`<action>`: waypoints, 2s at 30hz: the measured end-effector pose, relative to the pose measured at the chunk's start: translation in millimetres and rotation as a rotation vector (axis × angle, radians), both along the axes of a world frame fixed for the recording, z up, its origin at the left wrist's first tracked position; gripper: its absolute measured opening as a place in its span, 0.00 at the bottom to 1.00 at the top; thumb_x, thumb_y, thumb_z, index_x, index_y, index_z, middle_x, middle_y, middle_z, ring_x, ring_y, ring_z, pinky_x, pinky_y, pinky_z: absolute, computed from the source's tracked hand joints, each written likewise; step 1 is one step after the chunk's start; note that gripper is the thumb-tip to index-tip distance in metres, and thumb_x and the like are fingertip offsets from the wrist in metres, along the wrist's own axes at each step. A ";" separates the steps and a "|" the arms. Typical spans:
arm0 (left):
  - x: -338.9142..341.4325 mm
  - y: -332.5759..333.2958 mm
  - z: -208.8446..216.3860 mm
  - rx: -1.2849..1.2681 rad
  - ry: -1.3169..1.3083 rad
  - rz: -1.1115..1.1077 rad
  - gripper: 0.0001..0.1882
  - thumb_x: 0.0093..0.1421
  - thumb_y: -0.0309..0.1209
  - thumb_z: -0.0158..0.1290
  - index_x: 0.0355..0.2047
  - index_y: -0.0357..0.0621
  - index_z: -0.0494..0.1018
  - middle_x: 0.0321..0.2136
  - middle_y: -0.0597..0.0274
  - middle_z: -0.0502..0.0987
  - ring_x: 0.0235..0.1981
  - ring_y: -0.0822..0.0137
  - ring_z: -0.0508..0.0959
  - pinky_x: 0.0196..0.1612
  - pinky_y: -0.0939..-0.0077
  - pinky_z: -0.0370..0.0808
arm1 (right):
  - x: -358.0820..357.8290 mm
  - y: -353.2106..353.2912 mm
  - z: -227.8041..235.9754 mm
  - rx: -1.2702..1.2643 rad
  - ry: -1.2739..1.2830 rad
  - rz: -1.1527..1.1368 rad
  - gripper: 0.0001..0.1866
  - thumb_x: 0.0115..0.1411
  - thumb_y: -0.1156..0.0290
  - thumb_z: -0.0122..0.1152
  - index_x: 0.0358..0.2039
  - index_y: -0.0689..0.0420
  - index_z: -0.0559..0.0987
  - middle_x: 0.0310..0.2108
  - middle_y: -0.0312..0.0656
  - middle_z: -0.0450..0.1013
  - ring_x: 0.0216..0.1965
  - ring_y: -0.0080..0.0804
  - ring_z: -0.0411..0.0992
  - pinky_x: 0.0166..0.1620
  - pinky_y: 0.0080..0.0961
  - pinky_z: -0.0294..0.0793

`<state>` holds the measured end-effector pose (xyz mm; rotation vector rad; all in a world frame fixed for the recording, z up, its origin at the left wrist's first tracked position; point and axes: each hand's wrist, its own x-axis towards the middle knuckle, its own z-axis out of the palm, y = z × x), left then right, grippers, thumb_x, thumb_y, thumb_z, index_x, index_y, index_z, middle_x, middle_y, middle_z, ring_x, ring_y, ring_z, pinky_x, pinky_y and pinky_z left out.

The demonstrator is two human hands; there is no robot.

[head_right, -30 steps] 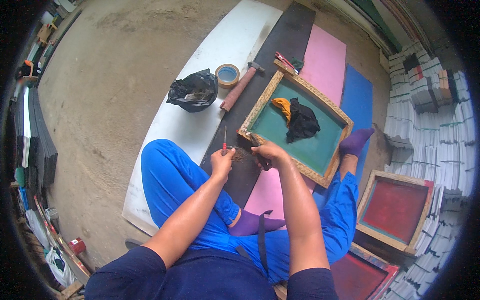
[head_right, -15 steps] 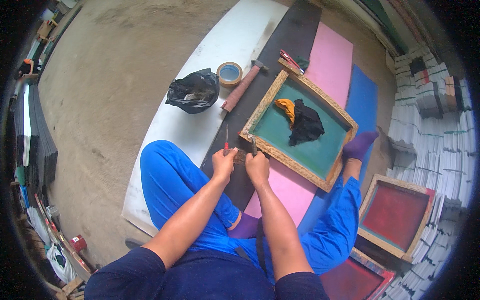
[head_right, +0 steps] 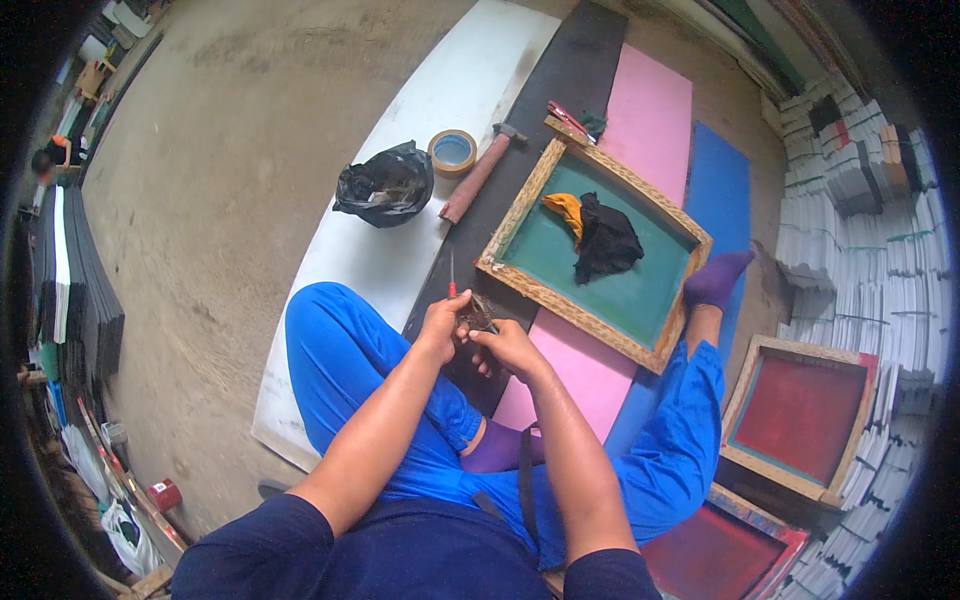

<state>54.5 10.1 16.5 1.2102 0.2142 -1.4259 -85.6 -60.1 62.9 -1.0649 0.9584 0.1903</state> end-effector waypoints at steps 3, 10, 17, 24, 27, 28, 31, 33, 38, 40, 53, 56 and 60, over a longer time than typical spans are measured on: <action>0.2 0.4 -8.3 -0.025 0.063 0.035 0.11 0.61 0.39 0.58 0.30 0.46 0.73 0.18 0.68 0.74 0.08 0.78 0.65 0.10 0.79 0.58 | -4.8 -10.1 0.0 0.083 0.012 0.076 0.17 0.65 0.60 0.56 0.47 0.61 0.76 0.32 0.47 0.79 0.28 0.32 0.80 0.26 0.27 0.79; -3.6 3.5 -7.2 0.172 -0.393 0.007 0.14 0.59 0.40 0.61 0.28 0.42 0.76 0.18 0.66 0.75 0.09 0.76 0.65 0.12 0.77 0.60 | -15.4 -21.3 -10.1 0.113 0.061 -0.013 0.19 0.65 0.60 0.58 0.47 0.63 0.73 0.33 0.47 0.78 0.30 0.35 0.80 0.31 0.34 0.80; -9.5 6.0 -5.2 0.264 -0.641 -0.069 0.19 0.57 0.42 0.64 0.19 0.44 0.72 0.13 0.70 0.69 0.10 0.76 0.65 0.13 0.76 0.59 | -5.4 -59.3 -1.4 -0.109 0.291 0.056 0.22 0.66 0.57 0.55 0.47 0.66 0.70 0.33 0.50 0.77 0.30 0.40 0.79 0.26 0.39 0.78; -10.5 2.6 -2.6 0.250 -0.607 -0.050 0.19 0.57 0.42 0.63 0.18 0.45 0.70 0.12 0.71 0.68 0.09 0.76 0.64 0.12 0.76 0.58 | 6.8 -76.9 0.8 -0.144 0.324 0.065 0.22 0.66 0.57 0.55 0.45 0.67 0.72 0.28 0.52 0.78 0.26 0.42 0.79 0.25 0.39 0.79; -10.0 1.7 -2.8 0.247 -0.586 -0.052 0.19 0.58 0.42 0.63 0.18 0.46 0.70 0.12 0.71 0.68 0.09 0.76 0.64 0.12 0.76 0.58 | 11.8 -79.1 11.8 -0.094 0.359 0.061 0.22 0.66 0.57 0.55 0.43 0.68 0.72 0.27 0.51 0.77 0.24 0.42 0.79 0.23 0.38 0.77; -9.9 0.5 -3.0 0.240 -0.579 -0.047 0.19 0.58 0.42 0.63 0.18 0.46 0.70 0.12 0.71 0.67 0.09 0.76 0.64 0.12 0.76 0.58 | 12.7 -81.3 11.5 -0.082 0.358 0.062 0.21 0.66 0.58 0.55 0.42 0.68 0.73 0.27 0.51 0.77 0.23 0.41 0.78 0.22 0.38 0.76; -11.1 -2.2 -2.2 0.220 -0.559 -0.041 0.19 0.58 0.41 0.62 0.18 0.46 0.69 0.12 0.71 0.67 0.09 0.76 0.64 0.12 0.76 0.58 | 11.5 -83.0 9.5 -0.097 0.367 0.064 0.19 0.65 0.60 0.55 0.38 0.68 0.73 0.24 0.49 0.76 0.20 0.38 0.76 0.18 0.37 0.73; -11.0 -2.9 -0.8 0.216 -0.553 -0.040 0.19 0.59 0.41 0.62 0.18 0.46 0.69 0.12 0.71 0.67 0.09 0.76 0.64 0.12 0.76 0.58 | 13.1 -77.1 5.8 -0.173 0.385 0.071 0.18 0.65 0.61 0.54 0.34 0.69 0.74 0.21 0.47 0.74 0.16 0.36 0.74 0.16 0.35 0.71; -11.5 -6.4 -2.3 0.217 -0.546 -0.013 0.21 0.59 0.41 0.62 0.16 0.46 0.69 0.11 0.71 0.66 0.09 0.76 0.64 0.13 0.74 0.59 | 14.7 -49.0 -16.1 -0.485 0.370 0.009 0.20 0.62 0.65 0.53 0.19 0.69 0.75 0.13 0.47 0.71 0.14 0.38 0.73 0.19 0.36 0.72; -11.1 -6.4 -4.3 0.228 -0.547 -0.001 0.21 0.58 0.42 0.62 0.15 0.46 0.68 0.10 0.71 0.66 0.09 0.76 0.64 0.14 0.74 0.59 | 16.3 -45.3 -20.4 -0.525 0.379 0.003 0.21 0.62 0.64 0.53 0.21 0.71 0.75 0.14 0.49 0.72 0.14 0.39 0.75 0.20 0.36 0.74; -9.1 -10.6 0.0 0.154 -0.445 0.043 0.15 0.59 0.40 0.61 0.24 0.42 0.75 0.17 0.68 0.72 0.09 0.77 0.64 0.12 0.79 0.59 | 17.3 -6.6 -40.3 -0.836 0.421 -0.132 0.19 0.61 0.58 0.56 0.39 0.64 0.78 0.32 0.64 0.77 0.38 0.64 0.75 0.44 0.53 0.73; -6.8 -9.2 4.2 0.084 -0.348 0.026 0.14 0.59 0.40 0.61 0.29 0.41 0.77 0.20 0.67 0.75 0.09 0.78 0.64 0.12 0.80 0.59 | 6.9 5.4 -28.1 -0.780 0.313 -0.045 0.18 0.61 0.58 0.57 0.40 0.62 0.78 0.32 0.64 0.76 0.39 0.64 0.75 0.43 0.52 0.73; -7.4 -3.0 -1.9 0.015 -0.258 0.050 0.11 0.59 0.36 0.61 0.29 0.42 0.76 0.18 0.68 0.74 0.09 0.79 0.65 0.10 0.81 0.58 | 0.6 23.2 -22.3 -0.727 0.259 0.100 0.18 0.60 0.58 0.59 0.41 0.61 0.79 0.33 0.64 0.76 0.41 0.63 0.75 0.44 0.51 0.73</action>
